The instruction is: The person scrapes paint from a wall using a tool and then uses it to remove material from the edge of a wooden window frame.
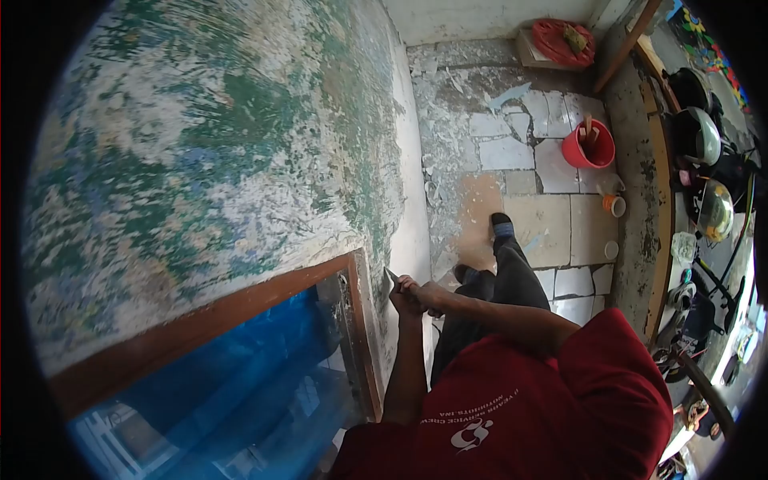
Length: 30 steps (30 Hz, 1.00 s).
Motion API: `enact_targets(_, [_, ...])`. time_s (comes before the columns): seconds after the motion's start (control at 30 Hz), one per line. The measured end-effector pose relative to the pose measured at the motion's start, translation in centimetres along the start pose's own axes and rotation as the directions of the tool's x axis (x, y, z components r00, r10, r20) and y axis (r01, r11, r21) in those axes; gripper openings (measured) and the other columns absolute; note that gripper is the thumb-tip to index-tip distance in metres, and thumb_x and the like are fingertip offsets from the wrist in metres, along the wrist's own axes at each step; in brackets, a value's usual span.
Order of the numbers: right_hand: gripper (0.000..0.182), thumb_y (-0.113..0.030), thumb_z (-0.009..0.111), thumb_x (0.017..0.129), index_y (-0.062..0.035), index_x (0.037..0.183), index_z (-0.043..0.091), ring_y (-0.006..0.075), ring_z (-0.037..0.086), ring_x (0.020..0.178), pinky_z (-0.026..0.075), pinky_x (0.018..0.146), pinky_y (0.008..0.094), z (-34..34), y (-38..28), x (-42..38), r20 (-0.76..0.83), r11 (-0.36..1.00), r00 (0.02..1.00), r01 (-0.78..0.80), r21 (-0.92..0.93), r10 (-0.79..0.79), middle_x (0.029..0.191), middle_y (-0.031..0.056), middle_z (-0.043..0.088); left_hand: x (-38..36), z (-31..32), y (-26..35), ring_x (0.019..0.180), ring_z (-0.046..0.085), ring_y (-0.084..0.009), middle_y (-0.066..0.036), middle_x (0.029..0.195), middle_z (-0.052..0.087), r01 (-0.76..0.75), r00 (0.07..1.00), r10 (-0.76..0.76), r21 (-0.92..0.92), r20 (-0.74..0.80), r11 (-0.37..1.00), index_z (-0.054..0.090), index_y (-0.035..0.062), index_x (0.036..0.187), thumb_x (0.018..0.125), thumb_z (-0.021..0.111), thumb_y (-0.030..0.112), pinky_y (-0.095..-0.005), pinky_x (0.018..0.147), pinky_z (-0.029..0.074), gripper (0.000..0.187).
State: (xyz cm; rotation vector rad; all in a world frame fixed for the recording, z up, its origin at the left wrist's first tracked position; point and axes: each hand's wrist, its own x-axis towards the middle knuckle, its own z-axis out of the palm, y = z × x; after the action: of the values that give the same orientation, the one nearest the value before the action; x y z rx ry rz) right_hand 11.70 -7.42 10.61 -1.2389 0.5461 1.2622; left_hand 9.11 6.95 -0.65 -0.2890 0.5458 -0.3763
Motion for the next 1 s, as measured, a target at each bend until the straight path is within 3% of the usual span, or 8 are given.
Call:
enact_targets(0.23, [0.05, -0.044, 0.04, 0.08, 0.0025, 0.064, 0.05, 0.0124, 0.041, 0.036, 0.03, 0.03, 0.0257, 0.1, 2.7, 1.9, -0.024, 0.959, 1.0, 0.02, 0.282, -0.013, 0.051, 0.0062, 0.045, 0.6, -0.7, -0.5, 0.055, 0.044, -0.0121, -0.003, 0.06, 0.044, 0.009, 0.999, -0.011, -0.035, -0.052, 0.999, 0.047, 0.002, 0.074, 0.084, 0.043, 0.015, -0.0233, 0.058, 0.04, 0.017])
enact_targets(0.37, [0.048, -0.044, 0.039, 0.08, 0.0014, 0.068, 0.051, 0.0108, 0.04, 0.035, 0.03, 0.028, 0.024, 1.8, 4.0, 3.1, 0.044, 0.912, 0.999, -0.009, 0.411, -0.009, 0.05, 0.0053, 0.044, -0.8, -1.7, 1.5, 0.052, 0.038, -0.0085, -0.001, 0.06, 0.041, -0.026, 0.978, 0.035, 0.044, -0.205, 0.999, 0.043, 0.004, 0.073, 0.084, 0.047, 0.019, -0.0206, 0.055, 0.039, 0.019])
enact_targets(0.4, [0.048, -0.043, 0.039, 0.08, 0.0015, 0.068, 0.051, 0.0108, 0.04, 0.034, 0.03, 0.028, 0.0239, 2.3, 3.7, 3.1, 0.029, 0.908, 1.0, -0.01, 0.42, -0.002, 0.049, 0.0054, 0.044, -0.7, -1.8, 2.0, 0.052, 0.038, -0.0082, -0.001, 0.062, 0.041, -0.015, 0.978, 0.0, -0.068, -0.207, 0.998, 0.043, 0.0037, 0.075, 0.084, 0.045, 0.016, -0.0208, 0.055, 0.038, 0.015])
enact_targets(0.6, [0.049, -0.042, 0.035, 0.082, 0.0033, 0.072, 0.051, 0.0119, 0.041, 0.035, 0.03, 0.029, 0.0252, 2.5, 2.6, 5.6, -0.02, 0.937, 0.999, 0.052, 0.345, -0.048, 0.052, 0.0068, 0.047, 0.9, -1.2, 3.4, 0.049, 0.036, -0.0084, 0.0, 0.057, 0.039, -0.034, 0.955, -0.028, -0.205, -0.294, 0.978, 0.041, 0.0039, 0.073, 0.086, 0.042, 0.018, -0.0207, 0.052, 0.037, 0.019])
enact_targets(0.7, [0.052, -0.043, 0.032, 0.082, 0.0042, 0.07, 0.052, 0.0137, 0.041, 0.029, 0.03, 0.026, 0.0261, 1.8, 3.2, 7.3, -0.043, 0.948, 0.993, 0.114, 0.298, -0.106, 0.045, 0.0085, 0.045, 1.8, -0.8, 2.8, 0.05, 0.039, -0.0089, -0.001, 0.058, 0.041, 0.018, 0.964, -0.031, -0.053, -0.264, 0.998, 0.042, 0.0034, 0.074, 0.085, 0.042, 0.018, -0.0218, 0.054, 0.039, 0.019])
enact_targets(0.73, [0.053, -0.043, 0.032, 0.082, 0.0041, 0.068, 0.052, 0.0137, 0.041, 0.029, 0.031, 0.026, 0.026, 1.2, 3.1, 5.7, -0.03, 0.964, 0.992, 0.123, 0.234, -0.119, 0.044, 0.0083, 0.045, 1.4, -1.7, 2.6, 0.053, 0.04, -0.0088, 0.0, 0.06, 0.039, 0.04, 0.989, -0.037, 0.021, -0.143, 0.999, 0.042, 0.0044, 0.074, 0.082, 0.038, 0.008, -0.0198, 0.056, 0.039, 0.009])
enact_targets(0.8, [0.053, -0.041, 0.033, 0.083, 0.0032, 0.06, 0.05, 0.0138, 0.042, 0.03, 0.032, 0.027, 0.0259, 0.6, 2.7, 4.3, 0.009, 0.977, 0.988, 0.148, 0.15, -0.152, 0.042, 0.0083, 0.044, 1.5, -2.4, 2.9, 0.053, 0.043, -0.0099, -0.001, 0.06, 0.042, -0.007, 0.991, 0.003, -0.027, -0.13, 1.0, 0.042, 0.0036, 0.073, 0.083, 0.039, 0.011, -0.0213, 0.056, 0.042, 0.013])
enact_targets(1.0, [0.051, -0.042, 0.036, 0.082, 0.003, 0.063, 0.051, 0.0124, 0.039, 0.031, 0.029, 0.028, 0.0267, 0.8, 1.9, 5.0, 0.017, 0.963, 0.995, 0.094, 0.252, -0.102, 0.046, 0.0061, 0.043, 1.8, -1.9, 2.7, 0.053, 0.044, -0.0104, -0.002, 0.06, 0.043, -0.043, 0.986, 0.032, -0.064, -0.163, 0.997, 0.043, 0.0037, 0.072, 0.083, 0.038, 0.011, -0.0219, 0.057, 0.042, 0.014])
